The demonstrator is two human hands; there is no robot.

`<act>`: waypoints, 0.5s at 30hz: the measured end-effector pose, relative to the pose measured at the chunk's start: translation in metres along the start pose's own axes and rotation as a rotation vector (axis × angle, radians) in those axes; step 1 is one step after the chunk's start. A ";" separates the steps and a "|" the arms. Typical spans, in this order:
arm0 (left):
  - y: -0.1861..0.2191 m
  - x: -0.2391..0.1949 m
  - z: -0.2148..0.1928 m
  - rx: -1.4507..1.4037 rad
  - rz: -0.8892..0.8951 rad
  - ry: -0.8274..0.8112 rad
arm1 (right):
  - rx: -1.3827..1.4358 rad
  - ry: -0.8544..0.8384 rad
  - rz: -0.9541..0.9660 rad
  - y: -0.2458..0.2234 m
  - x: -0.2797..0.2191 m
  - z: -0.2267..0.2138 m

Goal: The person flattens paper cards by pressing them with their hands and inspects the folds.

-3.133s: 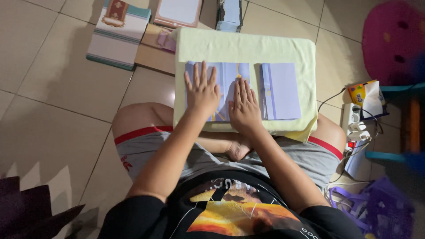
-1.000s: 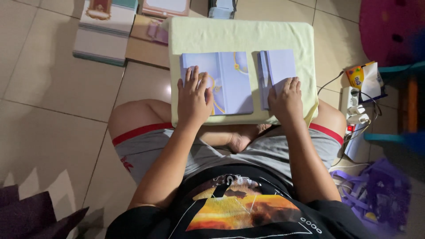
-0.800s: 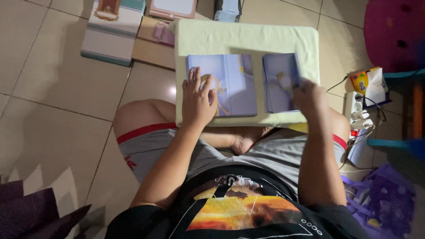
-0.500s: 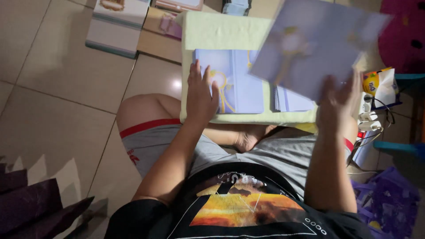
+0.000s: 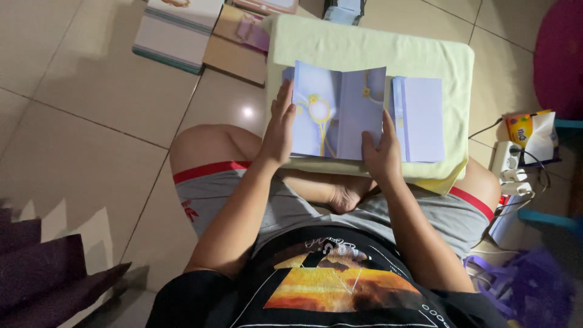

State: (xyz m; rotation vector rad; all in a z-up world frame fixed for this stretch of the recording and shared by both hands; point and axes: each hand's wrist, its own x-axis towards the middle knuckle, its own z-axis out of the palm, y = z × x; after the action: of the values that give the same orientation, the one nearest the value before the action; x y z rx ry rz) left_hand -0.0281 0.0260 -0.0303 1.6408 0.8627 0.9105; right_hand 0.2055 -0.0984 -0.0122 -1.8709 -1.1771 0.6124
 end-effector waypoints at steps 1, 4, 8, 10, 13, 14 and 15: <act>-0.004 0.002 -0.001 -0.001 0.000 0.002 | -0.002 -0.002 -0.002 0.003 0.001 0.001; -0.005 0.003 -0.001 -0.020 -0.015 -0.003 | 0.087 0.011 -0.012 0.005 0.001 0.001; 0.005 0.002 0.012 0.394 0.097 0.079 | 0.052 -0.002 -0.088 0.007 0.003 0.001; 0.011 0.002 0.016 0.531 0.127 0.109 | 0.087 -0.006 -0.113 0.006 0.003 0.001; 0.018 0.001 0.016 0.594 0.142 0.139 | 0.024 -0.018 -0.067 -0.001 0.003 0.002; 0.018 0.002 0.017 0.605 0.146 0.144 | 0.026 -0.017 -0.066 -0.003 0.003 0.001; 0.018 0.001 0.017 0.616 0.149 0.148 | 0.028 -0.017 -0.065 -0.004 0.004 0.002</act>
State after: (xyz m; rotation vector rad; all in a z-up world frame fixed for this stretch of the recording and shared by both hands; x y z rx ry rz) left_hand -0.0110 0.0162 -0.0163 2.2065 1.2179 0.9307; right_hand 0.2037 -0.0937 -0.0099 -1.8004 -1.2295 0.6068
